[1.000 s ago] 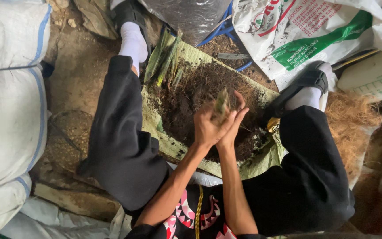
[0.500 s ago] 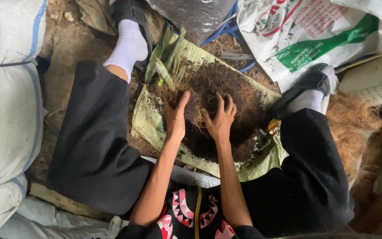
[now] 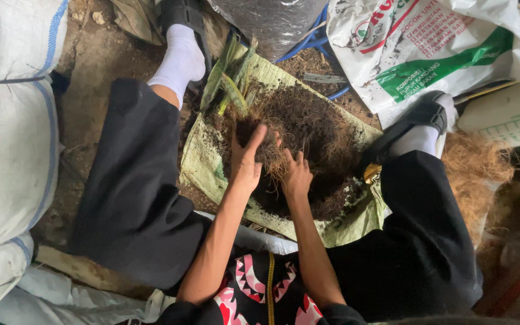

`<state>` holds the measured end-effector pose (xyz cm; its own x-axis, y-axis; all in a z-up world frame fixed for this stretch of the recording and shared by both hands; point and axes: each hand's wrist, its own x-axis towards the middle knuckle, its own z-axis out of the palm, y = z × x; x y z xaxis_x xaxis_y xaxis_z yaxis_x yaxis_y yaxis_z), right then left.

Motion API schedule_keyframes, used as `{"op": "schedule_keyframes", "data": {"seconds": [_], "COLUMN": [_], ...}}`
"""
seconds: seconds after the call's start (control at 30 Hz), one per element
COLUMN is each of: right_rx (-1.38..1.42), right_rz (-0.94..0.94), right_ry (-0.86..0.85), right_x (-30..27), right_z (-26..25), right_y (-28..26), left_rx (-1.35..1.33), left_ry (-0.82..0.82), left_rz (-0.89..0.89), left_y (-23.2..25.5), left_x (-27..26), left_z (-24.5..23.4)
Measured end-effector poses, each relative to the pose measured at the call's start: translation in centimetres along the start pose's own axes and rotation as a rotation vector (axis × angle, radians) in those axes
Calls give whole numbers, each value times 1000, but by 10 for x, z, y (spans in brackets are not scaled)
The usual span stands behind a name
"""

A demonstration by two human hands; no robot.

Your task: The person sits on the floor and uses both hands to separate and clean the roots of a small plant. They repeatedly pull apart the root ball, remove excess soil, and inspect the roots throughout the clip.

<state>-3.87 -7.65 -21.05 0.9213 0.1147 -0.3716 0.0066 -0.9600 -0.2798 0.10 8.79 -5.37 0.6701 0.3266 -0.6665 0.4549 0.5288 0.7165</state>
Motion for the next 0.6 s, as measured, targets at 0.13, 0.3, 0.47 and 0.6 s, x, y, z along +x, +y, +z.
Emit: {"op": "schedule_keyframes", "data": {"seconds": [0.13, 0.3, 0.47, 0.6], "right_rx": [494, 656, 713, 822], "right_rz": [215, 392, 193, 95], "right_ry": [39, 7, 31, 195], "right_x": [4, 12, -5, -8], "right_z": [-38, -97, -128, -139], "right_y": [9, 20, 20, 20], "left_rx": [-194, -136, -216, -343], "left_ry": [-96, -41, -27, -247], "left_rz": [5, -2, -45, 44], "left_y": [-10, -10, -1, 1], "left_x": [3, 0, -5, -3], "left_z": [7, 6, 6, 3]}}
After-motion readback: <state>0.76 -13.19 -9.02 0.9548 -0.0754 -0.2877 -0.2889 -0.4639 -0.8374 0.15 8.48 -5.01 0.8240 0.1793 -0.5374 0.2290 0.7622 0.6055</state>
